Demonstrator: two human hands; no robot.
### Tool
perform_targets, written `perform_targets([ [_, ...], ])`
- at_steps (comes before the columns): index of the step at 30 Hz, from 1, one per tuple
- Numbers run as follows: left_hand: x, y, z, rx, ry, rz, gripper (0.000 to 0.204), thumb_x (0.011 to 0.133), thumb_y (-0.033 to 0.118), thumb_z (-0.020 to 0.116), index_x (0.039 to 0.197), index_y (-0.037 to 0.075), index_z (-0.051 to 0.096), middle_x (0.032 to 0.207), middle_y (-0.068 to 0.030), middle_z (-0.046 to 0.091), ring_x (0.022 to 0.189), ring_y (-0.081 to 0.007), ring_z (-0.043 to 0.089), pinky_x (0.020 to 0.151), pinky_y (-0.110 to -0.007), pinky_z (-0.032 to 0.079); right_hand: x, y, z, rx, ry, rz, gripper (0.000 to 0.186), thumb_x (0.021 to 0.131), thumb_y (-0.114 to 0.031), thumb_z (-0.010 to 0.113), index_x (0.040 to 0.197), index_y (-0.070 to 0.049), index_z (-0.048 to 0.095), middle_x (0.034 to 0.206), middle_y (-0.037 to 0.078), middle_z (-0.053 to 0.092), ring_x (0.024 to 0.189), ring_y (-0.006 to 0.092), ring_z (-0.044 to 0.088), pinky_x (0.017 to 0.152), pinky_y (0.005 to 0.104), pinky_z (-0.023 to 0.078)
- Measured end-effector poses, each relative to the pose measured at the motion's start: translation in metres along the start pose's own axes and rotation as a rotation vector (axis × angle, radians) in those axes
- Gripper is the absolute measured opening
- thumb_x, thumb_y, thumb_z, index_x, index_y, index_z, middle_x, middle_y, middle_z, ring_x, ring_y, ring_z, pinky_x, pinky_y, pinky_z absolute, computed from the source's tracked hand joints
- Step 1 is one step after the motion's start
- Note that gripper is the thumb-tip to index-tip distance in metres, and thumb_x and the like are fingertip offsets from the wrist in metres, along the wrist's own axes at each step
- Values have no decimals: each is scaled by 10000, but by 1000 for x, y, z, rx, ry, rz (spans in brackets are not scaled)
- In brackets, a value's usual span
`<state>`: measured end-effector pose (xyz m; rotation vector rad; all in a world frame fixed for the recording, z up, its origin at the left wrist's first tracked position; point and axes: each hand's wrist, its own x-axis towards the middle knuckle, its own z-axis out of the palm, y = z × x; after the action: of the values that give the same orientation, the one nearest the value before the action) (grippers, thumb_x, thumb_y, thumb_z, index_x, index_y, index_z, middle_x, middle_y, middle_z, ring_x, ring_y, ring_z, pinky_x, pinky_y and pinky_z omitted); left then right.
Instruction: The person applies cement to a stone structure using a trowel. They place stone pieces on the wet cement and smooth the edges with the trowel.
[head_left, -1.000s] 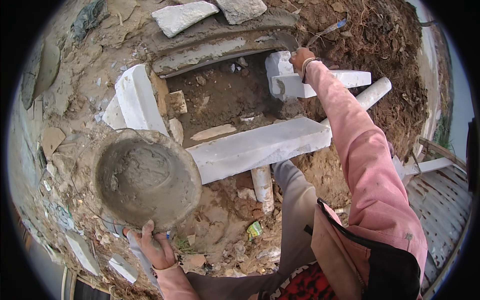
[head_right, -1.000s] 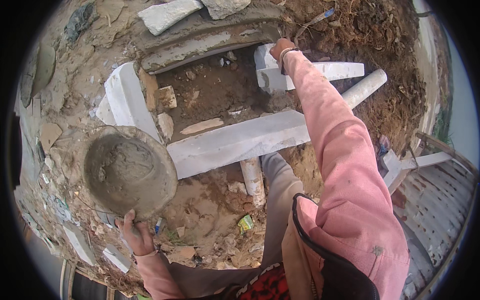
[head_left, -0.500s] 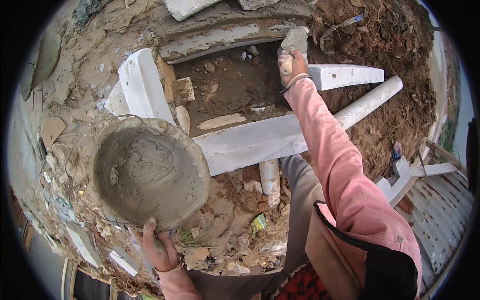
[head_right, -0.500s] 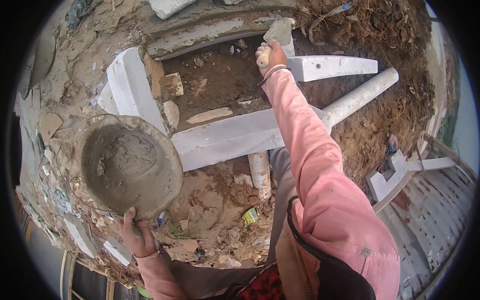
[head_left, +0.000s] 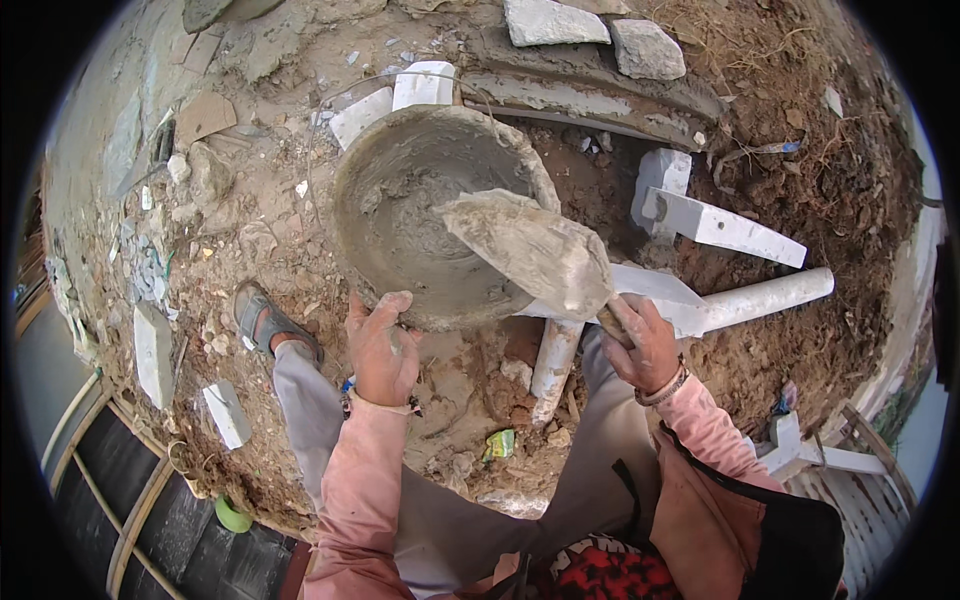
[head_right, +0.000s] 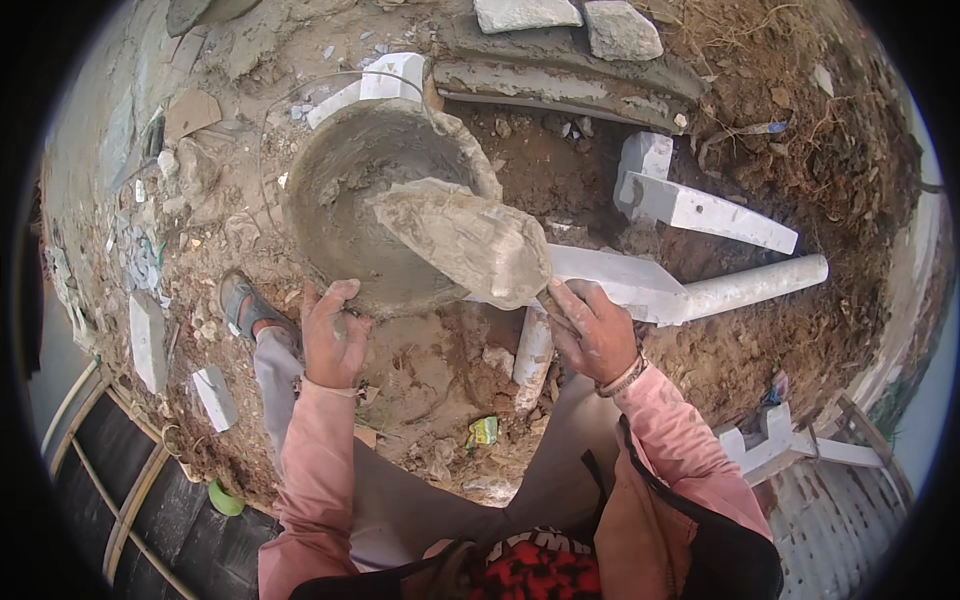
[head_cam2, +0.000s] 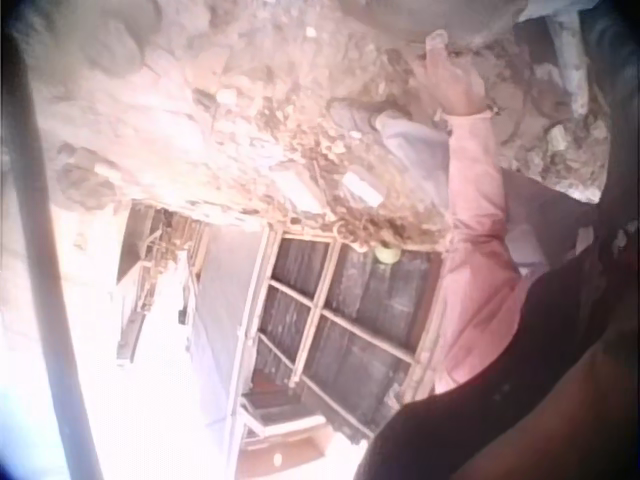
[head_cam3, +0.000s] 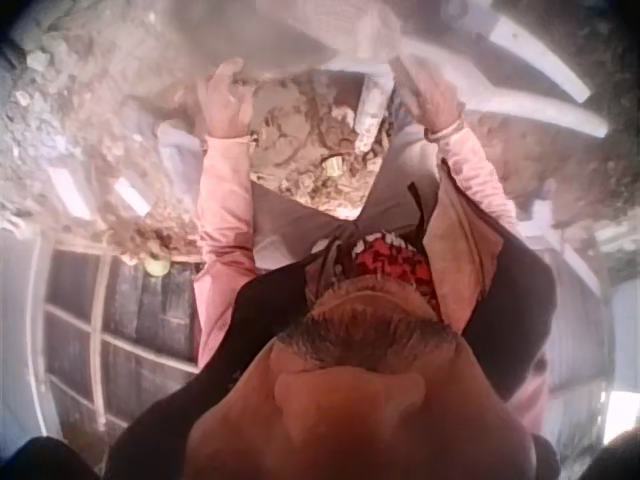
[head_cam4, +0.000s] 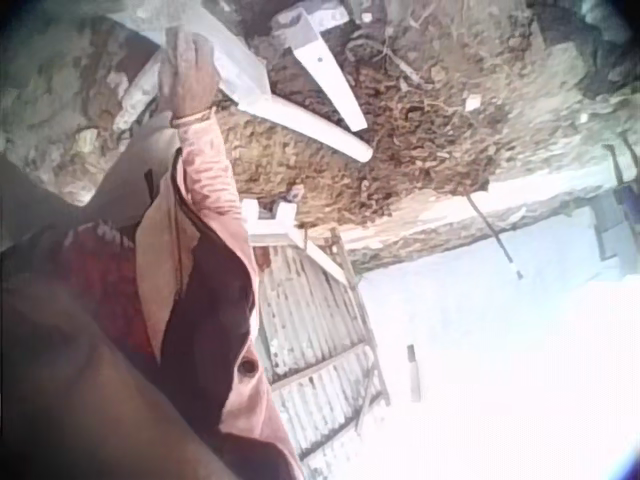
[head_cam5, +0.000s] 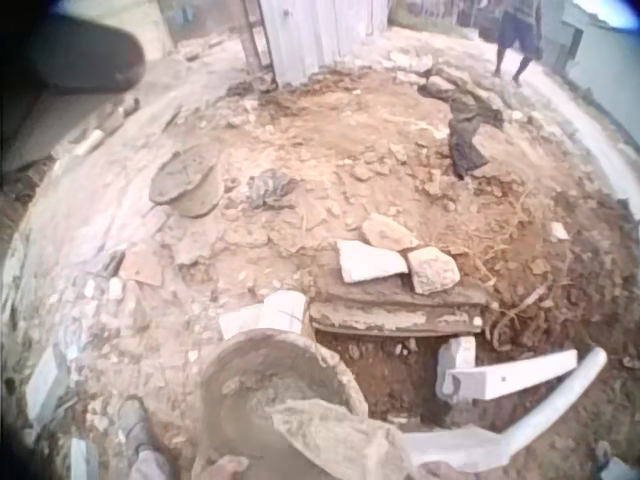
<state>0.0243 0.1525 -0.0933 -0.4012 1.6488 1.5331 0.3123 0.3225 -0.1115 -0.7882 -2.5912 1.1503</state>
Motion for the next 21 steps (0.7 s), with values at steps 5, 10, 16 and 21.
perform_targets([
  [5, -3, 17, -9, -18, 5, 5, 483, 786, 11, 598, 1237, 138, 481, 953, -17, 629, 837, -138, 611, 616, -327, 487, -12, 34, -34, -241, -201, -152, 652, 665, 3, 691, 1285, -100, 519, 961, 128, 609, 777, 329, 614, 641, 397, 510],
  [10, -15, 38, -4, 39, 25, 126, 526, 788, -23, 594, 1283, 106, 474, 1028, -18, 625, 884, -136, 609, 670, -290, 497, -13, 29, -118, -410, -270, -120, 640, 661, -18, 675, 1279, -125, 546, 892, 110, 595, 732, 313, 598, 630, 403, 504],
  [16, -21, 33, 4, 226, -9, 423, 553, 829, -46, 561, 1362, 12, 427, 1169, -71, 588, 994, -132, 578, 851, -254, 462, 68, -39, -127, -459, -292, -122, 602, 733, -32, 635, 1315, -129, 516, 884, 116, 532, 682, 288, 577, 585, 408, 491],
  [21, -23, 18, -8, 519, 55, 557, 581, 845, -56, 537, 1403, -18, 378, 1264, -105, 530, 1075, -150, 545, 911, -264, 435, 124, -32, -68, -604, -530, -126, 666, 747, -67, 637, 1377, -170, 448, 899, 150, 532, 692, 341, 592, 631, 452, 497],
])
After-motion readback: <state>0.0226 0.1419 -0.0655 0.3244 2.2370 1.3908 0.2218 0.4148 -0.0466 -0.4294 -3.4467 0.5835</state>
